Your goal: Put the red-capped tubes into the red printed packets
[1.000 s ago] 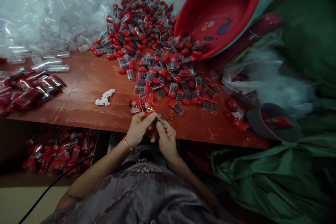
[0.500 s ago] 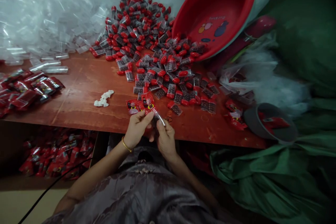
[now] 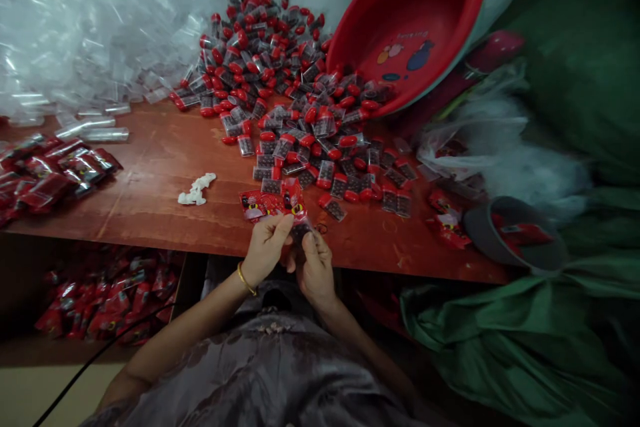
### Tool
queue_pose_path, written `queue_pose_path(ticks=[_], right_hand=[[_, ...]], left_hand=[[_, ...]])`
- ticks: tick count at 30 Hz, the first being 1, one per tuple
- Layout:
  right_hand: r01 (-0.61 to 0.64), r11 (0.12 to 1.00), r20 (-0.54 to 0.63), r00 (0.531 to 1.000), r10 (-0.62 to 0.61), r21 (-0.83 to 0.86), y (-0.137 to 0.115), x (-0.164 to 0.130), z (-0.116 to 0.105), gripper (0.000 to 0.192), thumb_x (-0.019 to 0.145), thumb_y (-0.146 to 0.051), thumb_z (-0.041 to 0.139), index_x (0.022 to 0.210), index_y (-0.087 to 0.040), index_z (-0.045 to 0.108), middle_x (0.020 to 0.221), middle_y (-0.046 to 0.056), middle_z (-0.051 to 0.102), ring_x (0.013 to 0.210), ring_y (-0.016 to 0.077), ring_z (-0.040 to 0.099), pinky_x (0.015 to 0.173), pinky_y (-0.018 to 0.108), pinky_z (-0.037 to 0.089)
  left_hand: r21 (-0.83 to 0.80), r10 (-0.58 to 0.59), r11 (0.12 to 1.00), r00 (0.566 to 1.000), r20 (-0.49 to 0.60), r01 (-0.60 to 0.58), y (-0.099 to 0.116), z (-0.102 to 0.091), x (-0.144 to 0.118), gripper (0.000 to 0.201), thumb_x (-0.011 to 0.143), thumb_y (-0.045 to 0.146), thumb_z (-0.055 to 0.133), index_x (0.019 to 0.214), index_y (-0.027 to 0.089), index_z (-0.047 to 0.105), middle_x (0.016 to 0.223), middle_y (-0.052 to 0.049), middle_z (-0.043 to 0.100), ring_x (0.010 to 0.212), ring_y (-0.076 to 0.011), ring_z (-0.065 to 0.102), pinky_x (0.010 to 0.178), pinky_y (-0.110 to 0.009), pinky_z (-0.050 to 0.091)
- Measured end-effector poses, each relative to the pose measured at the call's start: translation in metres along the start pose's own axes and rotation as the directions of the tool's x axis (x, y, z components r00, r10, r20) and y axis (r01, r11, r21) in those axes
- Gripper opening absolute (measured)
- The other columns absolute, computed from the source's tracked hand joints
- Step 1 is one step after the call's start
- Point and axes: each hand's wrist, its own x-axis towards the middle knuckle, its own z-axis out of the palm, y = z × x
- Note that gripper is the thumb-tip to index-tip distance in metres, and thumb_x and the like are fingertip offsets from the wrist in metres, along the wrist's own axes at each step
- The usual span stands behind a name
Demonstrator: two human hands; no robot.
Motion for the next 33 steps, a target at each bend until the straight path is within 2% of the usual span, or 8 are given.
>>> queue_pose_path(ticks=[3,7,13,15,19,25,30,33], right_hand=[[0.009,0.999,-0.063,0.998,-0.007,0.031,-0.003,0.0,0.001,0.037,0.077,-0.057,0.06,0.072,-0.02,0.054,0.039,-0.011,0.045,0.028,0.0049,0.037,0.032,0.016,0.032],[0.02,1.0,-0.067,0.998,-0.019,0.012,-0.007,0.001,-0.006,0.035,0.078,-0.054,0.061,0.074,-0.02,0.054,0.045,-0.01,0.05,0.029,0.0053,0.04,0.032,0.017,0.034],[0.098,0.992,0.024,0.995,-0.096,-0.082,-0.003,0.001,-0.015,0.029,0.086,-0.047,0.054,0.077,-0.019,0.057,0.067,-0.004,0.062,0.036,0.0034,0.046,0.037,0.017,0.039],[0.104,0.992,0.003,0.995,-0.104,-0.074,-0.002,0.001,-0.015,0.028,0.086,-0.046,0.055,0.079,-0.02,0.058,0.062,-0.006,0.06,0.035,0.0034,0.045,0.036,0.016,0.037],[0.068,0.998,-0.06,0.996,-0.068,-0.01,-0.005,0.002,-0.011,0.029,0.08,-0.05,0.06,0.08,-0.02,0.059,0.052,-0.008,0.053,0.032,0.0041,0.042,0.034,0.016,0.036],[0.003,0.993,-0.058,0.998,0.004,0.116,-0.006,0.004,-0.01,0.035,0.076,-0.055,0.062,0.071,-0.021,0.055,0.042,-0.01,0.047,0.029,0.0052,0.039,0.032,0.017,0.033],[0.04,0.997,-0.082,0.996,-0.035,0.06,0.006,0.003,-0.018,0.032,0.08,-0.053,0.059,0.084,-0.022,0.06,0.046,-0.009,0.053,0.034,0.0077,0.046,0.036,0.019,0.037],[0.106,0.994,-0.141,0.984,-0.111,-0.038,0.013,0.007,-0.03,0.031,0.082,-0.052,0.056,0.093,-0.023,0.062,0.064,-0.004,0.064,0.055,0.0116,0.061,0.053,0.023,0.05]], left_hand=[[0.043,0.012,0.999,0.998,0.065,-0.014,-0.004,0.007,-0.004,0.043,0.082,0.055,0.05,0.063,0.017,0.049,0.043,0.007,0.043,0.032,-0.0049,0.04,0.032,-0.017,0.027],[0.05,0.028,0.998,0.993,0.111,-0.034,-0.003,0.008,-0.005,0.041,0.082,0.052,0.054,0.061,0.016,0.049,0.046,0.005,0.048,0.036,-0.0057,0.046,0.035,-0.017,0.034],[-0.147,-0.032,0.988,0.993,0.114,0.049,0.004,0.003,0.012,0.043,0.077,0.057,0.056,0.064,0.017,0.05,0.046,0.006,0.047,0.035,-0.0073,0.045,0.034,-0.019,0.037],[-0.12,-0.061,0.99,0.989,0.133,0.077,0.002,0.006,0.015,0.041,0.076,0.055,0.06,0.064,0.016,0.051,0.046,0.007,0.045,0.035,-0.0061,0.044,0.033,-0.018,0.036],[-0.034,-0.035,0.999,0.992,0.119,0.039,-0.003,0.013,0.008,0.039,0.076,0.052,0.061,0.066,0.016,0.051,0.047,0.007,0.047,0.034,-0.0048,0.045,0.032,-0.016,0.034],[0.004,-0.074,0.997,0.982,0.176,0.074,-0.007,0.015,0.0,0.04,0.078,0.052,0.059,0.064,0.017,0.044,0.04,0.009,0.044,0.029,-0.0064,0.046,0.029,-0.014,0.029],[-0.052,-0.056,0.996,0.985,0.162,0.066,0.0,0.021,0.008,0.044,0.072,0.059,0.06,0.066,0.018,0.048,0.044,0.008,0.047,0.028,-0.0061,0.042,0.029,-0.017,0.032],[0.071,-0.016,0.997,0.986,0.163,0.004,-0.002,0.025,0.014,0.036,0.078,0.051,0.059,0.07,0.016,0.056,0.046,0.006,0.05,0.032,-0.0067,0.042,0.032,-0.019,0.033]])
